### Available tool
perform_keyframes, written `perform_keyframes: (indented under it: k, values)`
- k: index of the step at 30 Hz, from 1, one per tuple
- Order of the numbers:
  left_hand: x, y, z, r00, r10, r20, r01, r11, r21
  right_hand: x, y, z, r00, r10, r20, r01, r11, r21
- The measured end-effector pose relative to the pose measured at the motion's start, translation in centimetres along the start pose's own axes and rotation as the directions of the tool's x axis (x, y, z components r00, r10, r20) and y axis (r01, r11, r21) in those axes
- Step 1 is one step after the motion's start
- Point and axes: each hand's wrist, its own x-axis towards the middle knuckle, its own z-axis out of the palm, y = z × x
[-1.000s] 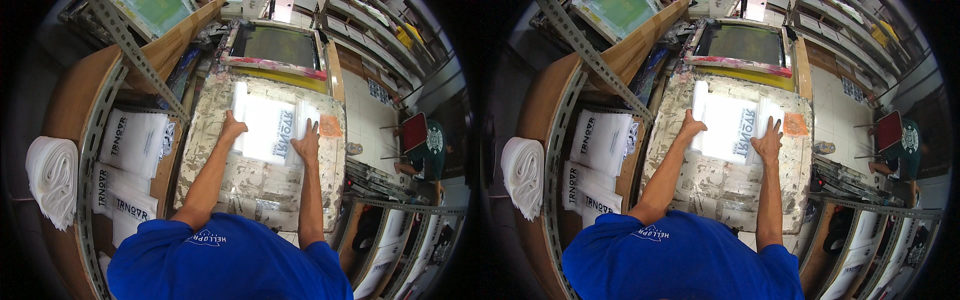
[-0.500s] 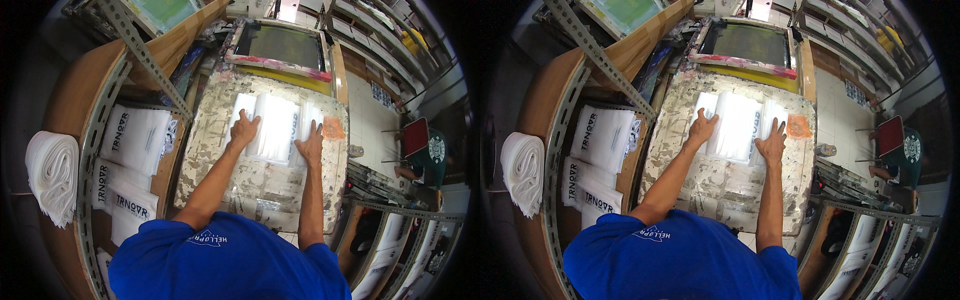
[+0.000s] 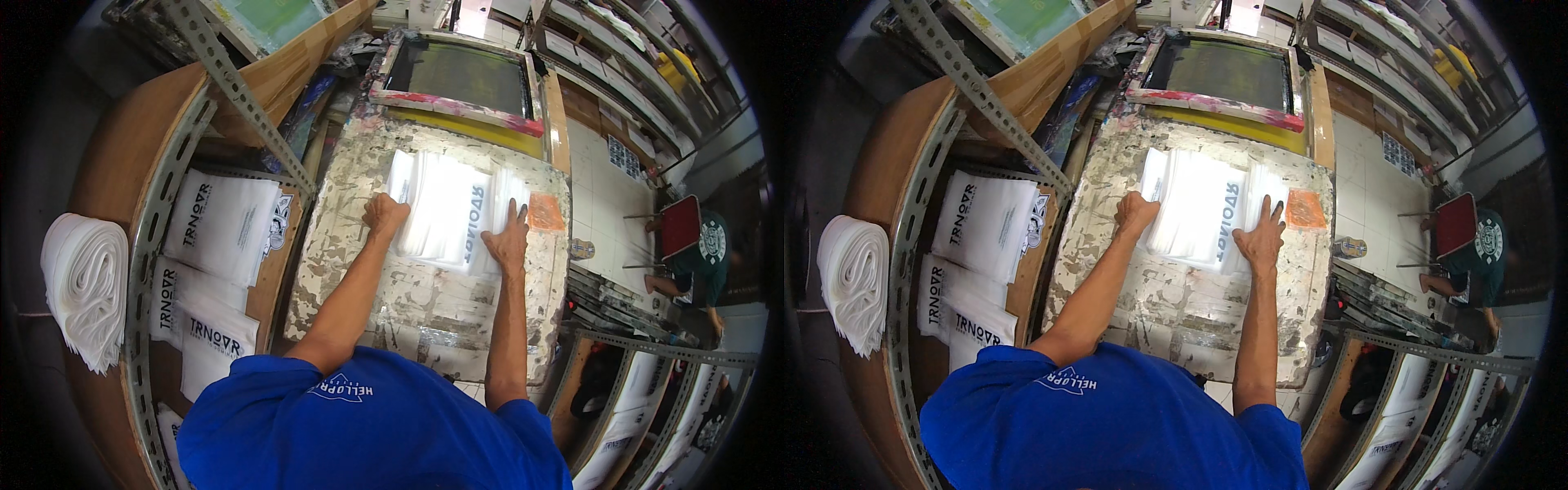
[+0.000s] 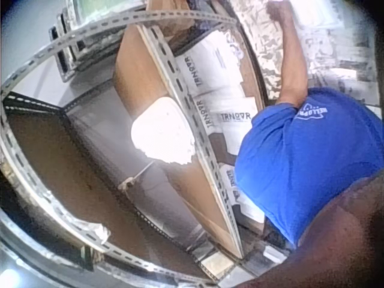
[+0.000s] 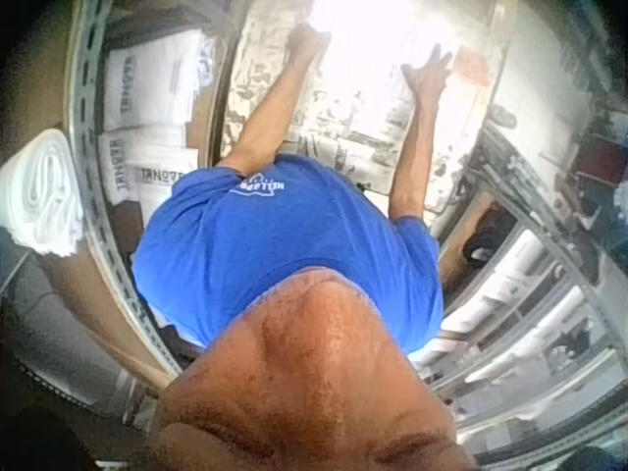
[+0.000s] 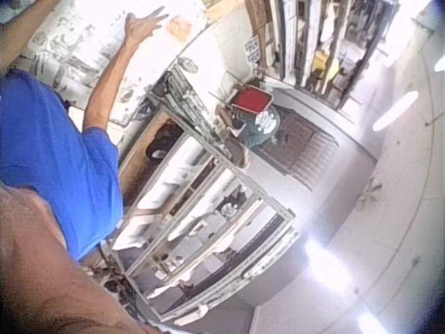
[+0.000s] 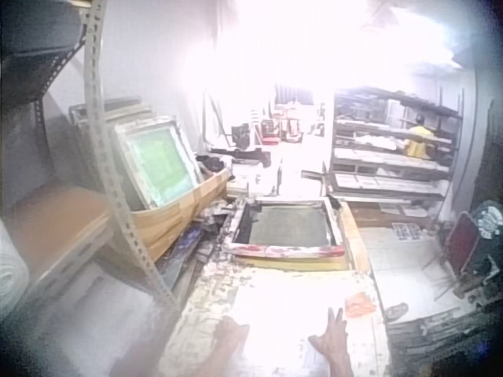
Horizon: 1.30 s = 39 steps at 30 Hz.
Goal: The person prepares printed plastic bags for distribution by bundling them with rubber bands, sorting stacks from a shelf, and counting out specific quantities on a work surface.
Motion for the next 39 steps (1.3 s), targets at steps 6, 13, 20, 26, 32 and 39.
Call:
perform_keyframes:
  k: [6, 13, 20, 26, 32, 39]
  values:
    - [-1.3, 0.3, 1.9, 0.981, 0.076, -0.178, -0.057, 0.993, 0.108, -0.1, -0.2, -0.2, 1.000, -0.011, -0.007, 0.011, 1.000, 0.021]
    - [-0.8, 0.6, 1.9, 0.988, 0.025, -0.150, -0.028, 0.999, -0.016, -0.1, -0.3, -0.3, 1.000, 0.012, 0.009, -0.012, 1.000, -0.014]
    - [1.3, 0.7, 1.4, 0.994, -0.080, -0.076, 0.077, 0.996, -0.046, -0.1, -0.1, -0.1, 1.000, -0.005, 0.010, 0.005, 1.000, -0.007]
    - [2.5, 0.2, 0.5, 0.981, 0.158, 0.115, -0.132, 0.970, -0.205, 0.1, 0.1, 0.0, 1.000, -0.006, 0.013, 0.006, 1.000, -0.013]
    - [0.0, 2.0, 0.5, 0.957, 0.290, -0.029, -0.291, 0.953, -0.084, 0.0, 0.0, 0.0, 1.000, 0.000, 0.009, 0.000, 1.000, -0.017]
    - [1.6, 0.6, 1.9, 0.969, 0.214, 0.119, -0.157, 0.915, -0.371, -0.3, 0.8, 0.4, 0.991, -0.011, -0.133, 0.024, 0.995, 0.095]
